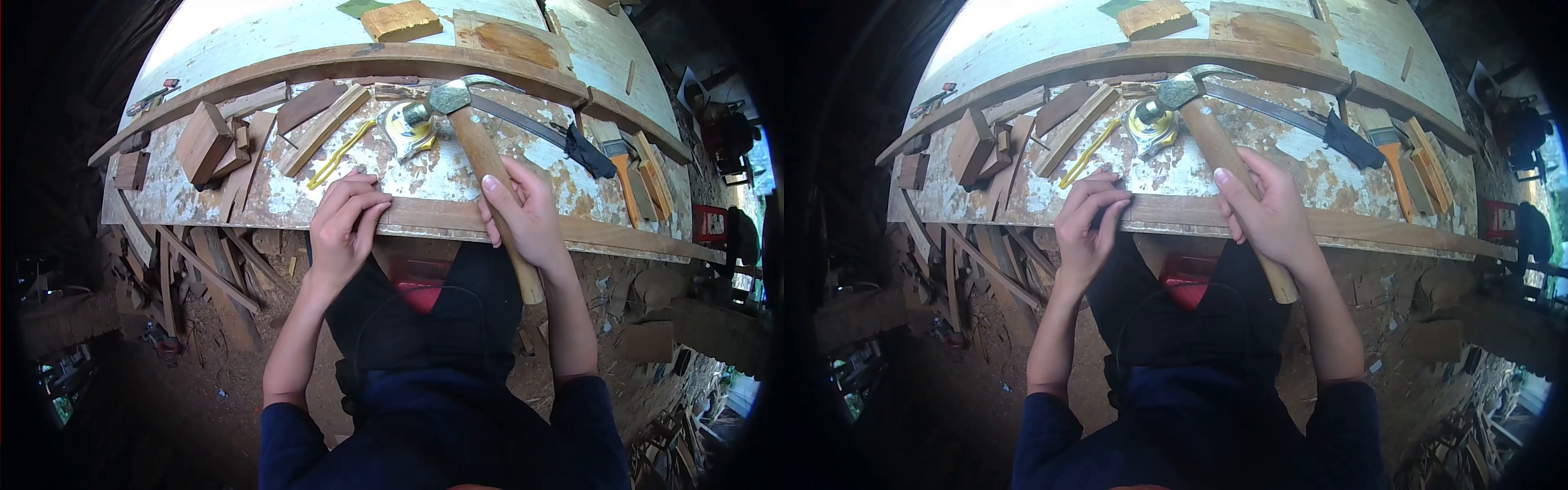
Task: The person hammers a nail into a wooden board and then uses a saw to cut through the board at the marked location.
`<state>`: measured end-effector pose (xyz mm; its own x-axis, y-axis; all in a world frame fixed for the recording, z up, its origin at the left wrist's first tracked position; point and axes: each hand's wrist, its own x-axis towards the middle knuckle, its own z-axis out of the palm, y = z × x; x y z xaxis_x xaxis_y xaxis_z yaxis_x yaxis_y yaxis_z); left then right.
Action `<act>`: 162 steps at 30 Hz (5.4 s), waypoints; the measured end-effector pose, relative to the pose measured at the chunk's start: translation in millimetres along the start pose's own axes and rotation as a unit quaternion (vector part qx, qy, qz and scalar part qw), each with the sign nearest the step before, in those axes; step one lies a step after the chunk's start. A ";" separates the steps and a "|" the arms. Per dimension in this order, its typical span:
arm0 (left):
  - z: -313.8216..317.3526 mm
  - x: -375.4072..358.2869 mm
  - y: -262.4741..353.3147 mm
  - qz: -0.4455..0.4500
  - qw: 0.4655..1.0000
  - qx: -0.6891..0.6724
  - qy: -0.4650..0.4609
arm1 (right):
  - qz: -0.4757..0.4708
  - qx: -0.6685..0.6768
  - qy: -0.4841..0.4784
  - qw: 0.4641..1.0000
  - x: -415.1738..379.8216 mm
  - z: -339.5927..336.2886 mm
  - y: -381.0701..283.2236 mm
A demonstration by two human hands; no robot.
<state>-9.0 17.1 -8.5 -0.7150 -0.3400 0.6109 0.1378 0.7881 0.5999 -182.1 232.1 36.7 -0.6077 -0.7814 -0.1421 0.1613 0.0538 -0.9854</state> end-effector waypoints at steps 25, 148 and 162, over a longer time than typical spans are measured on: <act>-16.5 0.6 -0.9 -0.070 0.995 -0.051 -0.057 | 0.010 -0.013 0.019 1.000 5.8 0.5 -2.1; -16.1 0.5 0.5 -0.038 0.987 -0.102 -0.116 | 0.006 -0.001 0.036 0.999 -3.1 8.2 1.7; -15.8 -3.9 3.0 -0.042 0.993 -0.077 -0.084 | 0.000 -0.008 0.049 0.999 -1.1 9.5 4.0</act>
<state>4.9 12.7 -1.0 -0.8306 -0.3001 0.4690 0.1676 0.6686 0.7245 -173.4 227.2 33.8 -0.6803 -0.7173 -0.1505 0.1495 0.0651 -0.9866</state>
